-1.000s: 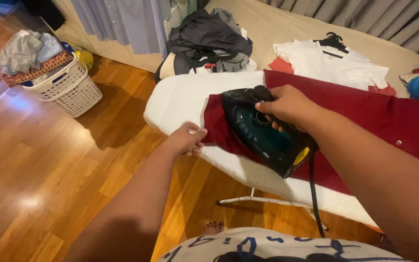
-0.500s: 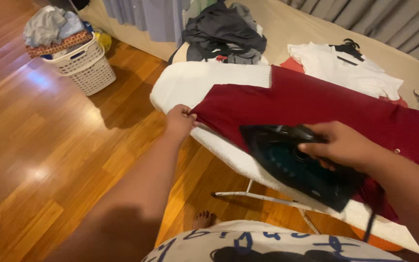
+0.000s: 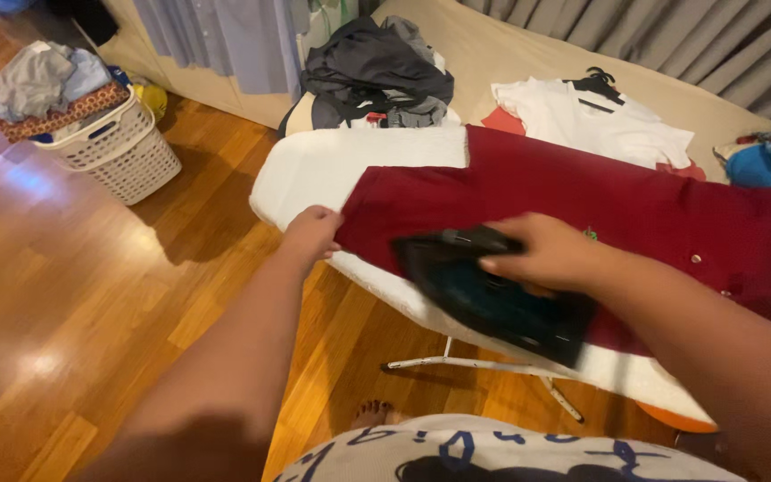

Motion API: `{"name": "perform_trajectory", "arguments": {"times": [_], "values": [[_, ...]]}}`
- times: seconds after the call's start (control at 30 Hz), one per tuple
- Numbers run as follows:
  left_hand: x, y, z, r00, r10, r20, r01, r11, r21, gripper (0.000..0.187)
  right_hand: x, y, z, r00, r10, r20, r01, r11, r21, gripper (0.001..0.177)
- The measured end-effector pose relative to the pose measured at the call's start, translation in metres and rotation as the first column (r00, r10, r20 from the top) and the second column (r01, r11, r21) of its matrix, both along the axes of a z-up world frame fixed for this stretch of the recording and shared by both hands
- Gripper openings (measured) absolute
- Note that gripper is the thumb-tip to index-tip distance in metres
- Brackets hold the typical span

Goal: The person irons a red polo shirt on an ironing board, smoothing the fabric and using a steam iron. After finishing, they place the shirt on a hanger and set it on a nearby bed. The person then begins to iron a white polo shirt.

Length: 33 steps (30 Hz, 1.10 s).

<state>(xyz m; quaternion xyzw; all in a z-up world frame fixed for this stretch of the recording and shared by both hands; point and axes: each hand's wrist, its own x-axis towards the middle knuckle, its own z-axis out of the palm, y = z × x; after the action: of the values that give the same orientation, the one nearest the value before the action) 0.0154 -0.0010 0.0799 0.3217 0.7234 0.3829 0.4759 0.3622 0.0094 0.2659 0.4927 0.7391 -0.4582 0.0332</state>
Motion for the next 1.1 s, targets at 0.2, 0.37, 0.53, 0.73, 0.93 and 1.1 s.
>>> {"name": "perform_trajectory", "arguments": {"times": [0.2,0.37,0.53,0.73,0.93,1.1], "values": [[-0.01,0.02,0.001,0.989,-0.034,0.146,0.047,0.995,-0.087,0.034,0.013,-0.003,0.002,0.994,-0.078,0.07,0.078,0.997,0.005,0.052],[-0.039,0.072,-0.037,0.983,-0.071,0.171,0.089,0.991,-0.1,0.031,-0.063,0.005,-0.011,0.994,0.106,-0.033,-0.102,0.99,0.095,0.039],[-0.02,0.119,-0.016,0.931,-0.111,0.348,0.161,0.98,-0.119,0.03,-0.049,-0.006,-0.005,1.0,-0.027,-0.009,0.027,0.997,0.071,0.039],[0.018,0.114,0.028,0.891,-0.253,0.377,0.217,0.967,0.135,0.018,0.032,-0.04,0.001,0.88,-0.473,0.049,0.475,0.88,-0.022,0.051],[0.026,0.113,0.025,0.871,-0.301,0.388,0.196,0.938,0.287,0.024,0.031,-0.046,0.005,0.797,-0.6,0.07,0.603,0.797,-0.032,0.044],[0.03,0.111,0.035,0.874,-0.334,0.352,0.273,0.938,0.213,0.032,0.003,-0.034,0.001,0.804,-0.594,0.001,0.594,0.804,-0.035,0.035]]}}
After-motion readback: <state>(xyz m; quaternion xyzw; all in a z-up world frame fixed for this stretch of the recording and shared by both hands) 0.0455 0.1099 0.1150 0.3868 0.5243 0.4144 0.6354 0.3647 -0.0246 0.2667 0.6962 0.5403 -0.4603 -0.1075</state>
